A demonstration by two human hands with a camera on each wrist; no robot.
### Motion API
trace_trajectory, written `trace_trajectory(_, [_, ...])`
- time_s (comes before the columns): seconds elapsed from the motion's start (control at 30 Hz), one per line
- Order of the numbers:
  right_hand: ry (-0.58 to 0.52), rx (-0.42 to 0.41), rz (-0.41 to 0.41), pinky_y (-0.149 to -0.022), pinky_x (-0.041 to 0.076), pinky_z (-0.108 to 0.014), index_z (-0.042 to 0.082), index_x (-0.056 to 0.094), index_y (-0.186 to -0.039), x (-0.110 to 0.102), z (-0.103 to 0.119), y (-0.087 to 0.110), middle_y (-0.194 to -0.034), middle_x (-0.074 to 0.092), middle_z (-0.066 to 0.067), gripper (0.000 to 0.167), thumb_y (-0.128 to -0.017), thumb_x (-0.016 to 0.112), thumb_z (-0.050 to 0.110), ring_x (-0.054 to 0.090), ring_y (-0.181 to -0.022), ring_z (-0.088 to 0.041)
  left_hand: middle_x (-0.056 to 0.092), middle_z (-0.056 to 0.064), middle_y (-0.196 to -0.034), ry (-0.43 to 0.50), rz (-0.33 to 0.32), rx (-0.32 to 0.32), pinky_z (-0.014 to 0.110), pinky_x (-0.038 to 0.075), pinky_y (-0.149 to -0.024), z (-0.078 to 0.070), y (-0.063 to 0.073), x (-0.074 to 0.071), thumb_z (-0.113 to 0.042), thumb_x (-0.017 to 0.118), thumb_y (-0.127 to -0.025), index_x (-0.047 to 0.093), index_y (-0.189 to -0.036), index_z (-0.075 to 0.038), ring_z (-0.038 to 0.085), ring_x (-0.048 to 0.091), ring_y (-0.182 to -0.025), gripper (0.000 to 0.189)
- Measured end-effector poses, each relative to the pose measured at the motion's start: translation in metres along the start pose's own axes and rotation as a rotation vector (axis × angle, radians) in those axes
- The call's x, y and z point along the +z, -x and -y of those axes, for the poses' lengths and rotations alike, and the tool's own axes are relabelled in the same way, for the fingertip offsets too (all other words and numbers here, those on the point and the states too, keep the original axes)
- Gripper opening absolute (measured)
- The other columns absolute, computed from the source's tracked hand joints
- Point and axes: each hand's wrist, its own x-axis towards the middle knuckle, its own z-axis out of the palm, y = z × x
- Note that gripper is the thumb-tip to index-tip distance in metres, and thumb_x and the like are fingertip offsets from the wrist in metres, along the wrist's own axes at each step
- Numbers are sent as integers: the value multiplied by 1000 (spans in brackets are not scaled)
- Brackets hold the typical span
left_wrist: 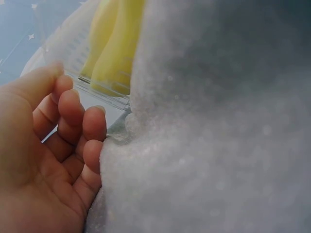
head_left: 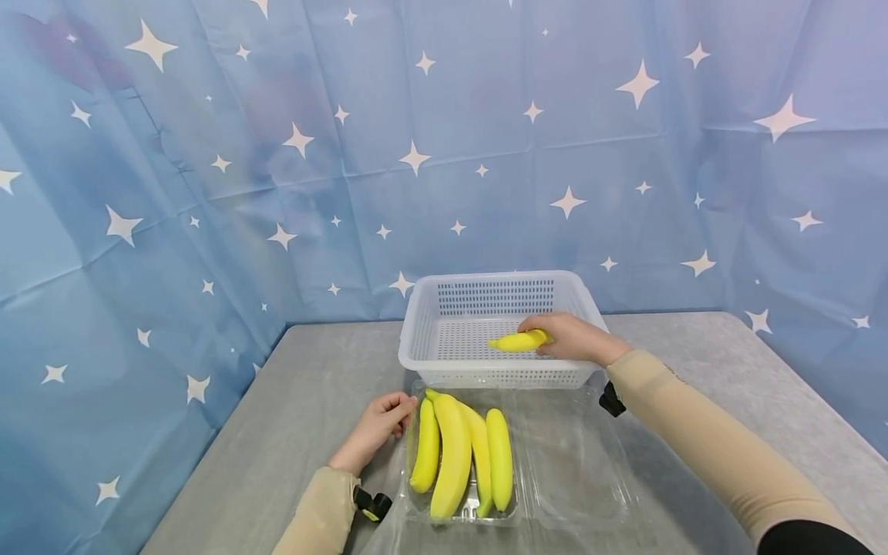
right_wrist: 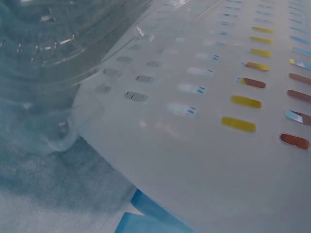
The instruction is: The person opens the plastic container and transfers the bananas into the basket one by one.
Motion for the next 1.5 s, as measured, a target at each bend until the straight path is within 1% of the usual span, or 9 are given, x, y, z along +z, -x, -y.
trace_trajectory(0.2, [-5,10,14,-88,49,-44,10,64,-122,2,-3,-3,-119,63,-5,40,-84,71,-1,59,-104,-24,50,5,-66,-4,-13,0,26,40,-57,-1,0,0,-23,57,-100,54,-78,2,18,44,-58,33])
trace_trajectory(0.33, [-5,17,25,-89,49,-43,10,65,-121,3,-4,-5,-118,64,-5,39,-84,70,-2,59,-104,-23,50,5,-66,-3,-9,-7,26,41,-57,-2,0,0,-23,57,-100,55,-76,-3,17,44,-58,32])
trace_trajectory(0.47, [0,20,30,-89,49,-44,10,65,-120,4,-5,-6,-117,64,-5,39,-84,71,-1,59,-104,-24,50,5,-66,-6,-9,-8,27,41,-58,-2,-1,-1,-23,57,-99,55,-75,-5,18,44,-58,30])
trace_trajectory(0.87, [-10,18,55,-89,48,-44,11,67,-116,8,-11,-9,-112,66,-4,34,-83,72,2,60,-100,-22,50,6,-66,-11,-23,-7,27,41,-58,-4,0,0,-23,58,-99,55,-74,-5,18,45,-59,31])
trace_trajectory(0.93, [-16,21,59,-89,48,-45,12,67,-115,9,-11,-10,-111,66,-3,33,-84,72,4,60,-99,-22,50,6,-66,-14,-28,-2,27,41,-57,0,-2,0,-23,58,-99,54,-75,-4,18,45,-59,31])
trace_trajectory(1.13, [-30,15,69,-90,47,-45,13,68,-114,12,-12,-8,-111,67,-1,29,-85,73,10,60,-100,-21,50,3,-65,-13,-41,-11,26,40,-56,24,-13,-1,-27,58,-99,54,-76,-3,16,44,-57,34])
trace_trajectory(1.33, [-59,42,90,-89,47,-44,13,69,-114,14,-14,-8,-111,67,-1,31,-84,75,12,60,-100,-20,51,3,-66,-4,-39,-9,26,40,-55,29,-15,-1,-32,60,-97,55,-77,-3,17,44,-57,35])
trace_trajectory(1.5, [-69,33,121,-88,47,-44,14,70,-113,15,-17,-11,-109,68,0,30,-84,75,12,60,-98,-19,50,2,-66,-3,-43,-13,26,40,-56,27,-14,-1,-29,59,-98,55,-78,-2,17,44,-58,34])
